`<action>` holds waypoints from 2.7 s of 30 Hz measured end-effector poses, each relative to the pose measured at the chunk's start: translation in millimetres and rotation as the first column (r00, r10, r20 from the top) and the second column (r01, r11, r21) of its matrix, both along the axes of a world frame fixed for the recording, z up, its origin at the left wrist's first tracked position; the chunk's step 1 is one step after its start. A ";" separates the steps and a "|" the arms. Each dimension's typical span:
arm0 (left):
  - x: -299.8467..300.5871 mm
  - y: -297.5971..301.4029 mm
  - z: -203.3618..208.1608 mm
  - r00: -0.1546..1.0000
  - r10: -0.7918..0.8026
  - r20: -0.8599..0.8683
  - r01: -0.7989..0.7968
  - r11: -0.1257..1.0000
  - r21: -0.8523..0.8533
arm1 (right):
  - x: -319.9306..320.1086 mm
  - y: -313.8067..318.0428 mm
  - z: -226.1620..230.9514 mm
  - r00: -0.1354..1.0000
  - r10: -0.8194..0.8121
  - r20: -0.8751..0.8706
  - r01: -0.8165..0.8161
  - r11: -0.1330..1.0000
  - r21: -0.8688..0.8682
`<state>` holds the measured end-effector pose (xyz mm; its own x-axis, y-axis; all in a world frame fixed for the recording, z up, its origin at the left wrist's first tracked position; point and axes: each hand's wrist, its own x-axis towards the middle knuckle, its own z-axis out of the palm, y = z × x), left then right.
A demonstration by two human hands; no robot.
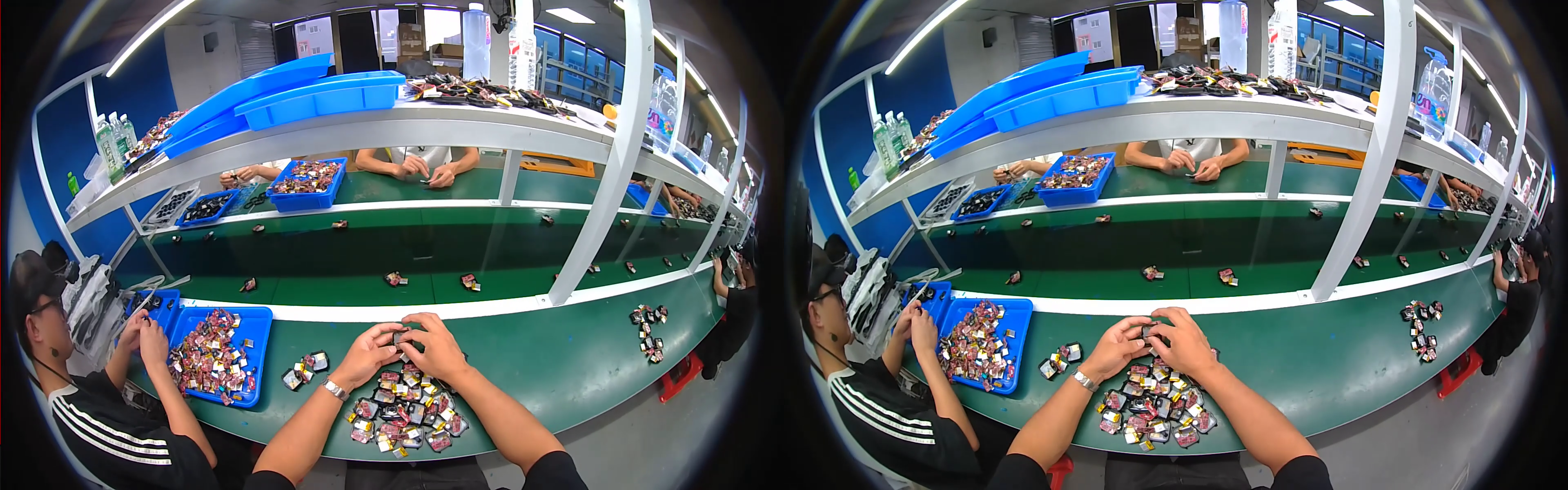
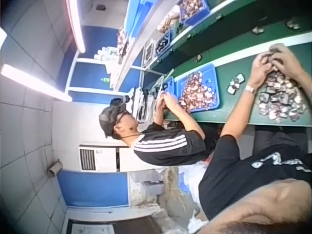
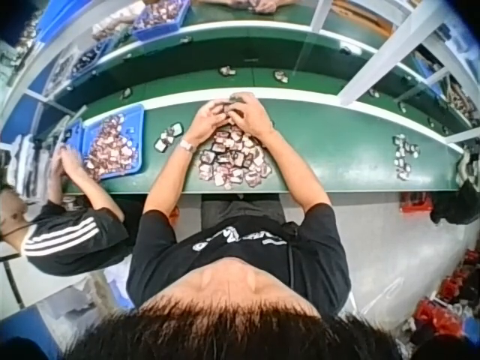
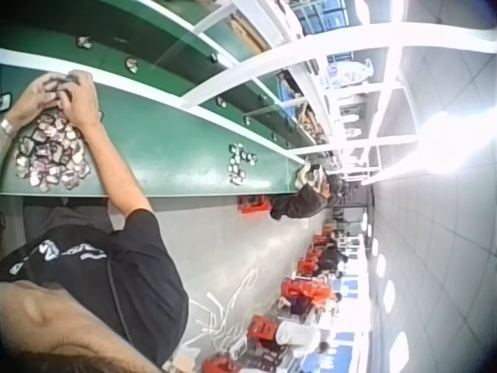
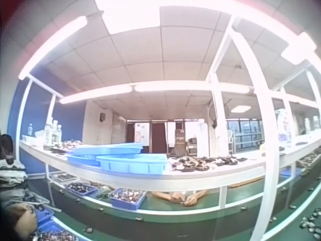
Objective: Sorting or checking small colorful mechanical or electronic components at a factory workbench.
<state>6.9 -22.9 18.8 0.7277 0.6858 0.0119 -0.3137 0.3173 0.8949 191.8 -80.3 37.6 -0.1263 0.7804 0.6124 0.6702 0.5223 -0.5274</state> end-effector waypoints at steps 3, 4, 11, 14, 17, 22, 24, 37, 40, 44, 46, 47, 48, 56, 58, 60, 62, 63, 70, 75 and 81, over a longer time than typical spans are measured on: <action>1.0 -1.3 0.9 0.999 -0.006 -0.044 0.007 0.999 0.040 | -0.7 -2.3 0.0 0.999 -0.029 -0.012 0.029 0.999 -0.031; 1.1 -1.3 0.9 0.999 -0.006 -0.046 0.008 0.999 0.042 | -0.8 -2.9 -0.3 1.000 -0.022 -0.015 0.021 0.999 -0.041; 0.2 -0.7 -1.2 0.998 0.000 -0.062 -0.001 1.000 -0.013 | -2.8 -8.9 2.2 0.999 -0.013 -0.045 0.011 0.999 -0.053; 0.1 -0.6 -1.1 0.998 -0.001 -0.057 0.000 1.000 -0.021 | -6.3 -8.3 -4.7 0.996 -0.058 -0.069 0.056 0.998 -0.042; 0.1 -0.2 -2.3 0.999 0.005 -0.053 -0.007 1.000 -0.030 | -9.7 -6.8 -11.0 0.994 -0.046 -0.103 0.040 0.998 -0.054; 0.5 -0.3 -1.6 0.999 0.013 -0.049 -0.014 1.000 -0.027 | -10.4 -6.2 -13.2 0.992 -0.064 -0.112 0.060 0.998 -0.036; -1.2 -2.1 0.9 0.999 0.022 -0.047 -0.023 0.999 -0.030 | -12.5 -6.2 -12.9 0.991 -0.044 -0.124 0.040 0.999 -0.034; -1.3 2.2 -13.2 0.983 0.074 0.171 -0.069 0.997 -0.034 | -25.5 -1.5 -6.9 0.992 -0.068 -0.110 0.069 0.998 0.009; -1.3 4.3 -18.9 0.982 0.066 0.174 -0.058 0.997 -0.050 | -26.8 0.1 -9.4 0.982 -0.068 -0.177 0.067 0.998 -0.012; 3.2 1.7 -23.5 0.977 0.088 0.195 -0.083 0.996 -0.036 | -28.3 -1.1 -6.8 0.988 -0.070 -0.137 0.072 0.997 0.007; 1.4 4.6 -22.0 0.972 0.102 0.209 -0.099 0.995 -0.027 | -29.1 2.5 -4.5 0.994 -0.026 -0.105 0.034 0.997 0.073; 1.4 3.7 -20.8 0.965 0.116 0.234 -0.100 0.992 -0.076 | -28.7 0.7 -1.8 0.996 -0.024 -0.088 0.029 0.998 0.059; -0.1 4.4 -20.4 0.966 0.113 0.233 -0.098 0.992 -0.075 | -29.8 -0.9 0.8 0.996 -0.027 -0.089 0.032 0.998 0.060; 5.9 6.8 -14.1 0.978 0.068 0.195 -0.062 0.997 -0.038 | -24.5 3.9 0.8 0.979 -0.085 -0.184 0.109 0.986 0.126; 7.5 9.4 -17.3 0.984 0.087 0.155 -0.079 0.995 -0.056 | -23.7 4.4 -4.0 0.988 -0.117 -0.103 0.137 0.967 0.214; 7.4 9.1 -18.2 0.986 0.086 0.144 -0.079 0.995 -0.056 | -24.6 4.7 -6.0 0.986 -0.143 -0.080 0.159 0.956 0.245; 6.0 10.7 -19.3 0.987 0.084 0.133 -0.078 0.996 -0.051 | -27.3 4.6 -2.7 0.985 -0.167 -0.042 0.173 0.951 0.255; 6.1 10.8 -20.3 0.986 0.077 0.150 -0.070 0.996 -0.047 | -28.9 3.7 -0.9 0.985 -0.168 -0.040 0.173 0.951 0.256; 7.1 8.4 -18.2 0.987 0.076 0.140 -0.071 0.997 -0.040 | -27.0 0.8 -3.5 0.976 -0.217 -0.008 0.214 0.958 0.192; 7.0 5.3 -14.8 0.991 0.104 0.089 -0.103 0.995 -0.013 | -28.5 4.3 -8.5 0.973 -0.225 -0.049 0.230 0.958 0.173; 12.6 1.3 -16.7 0.967 0.247 0.061 -0.250 0.968 0.040 | -29.5 5.0 -6.9 0.983 -0.177 -0.052 0.184 0.953 0.242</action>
<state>19.5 -21.6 2.1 0.5320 0.8426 0.0834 -0.4263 0.1815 0.8862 162.3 -75.3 30.6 0.0240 0.6145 0.7885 0.7513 0.5093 -0.4197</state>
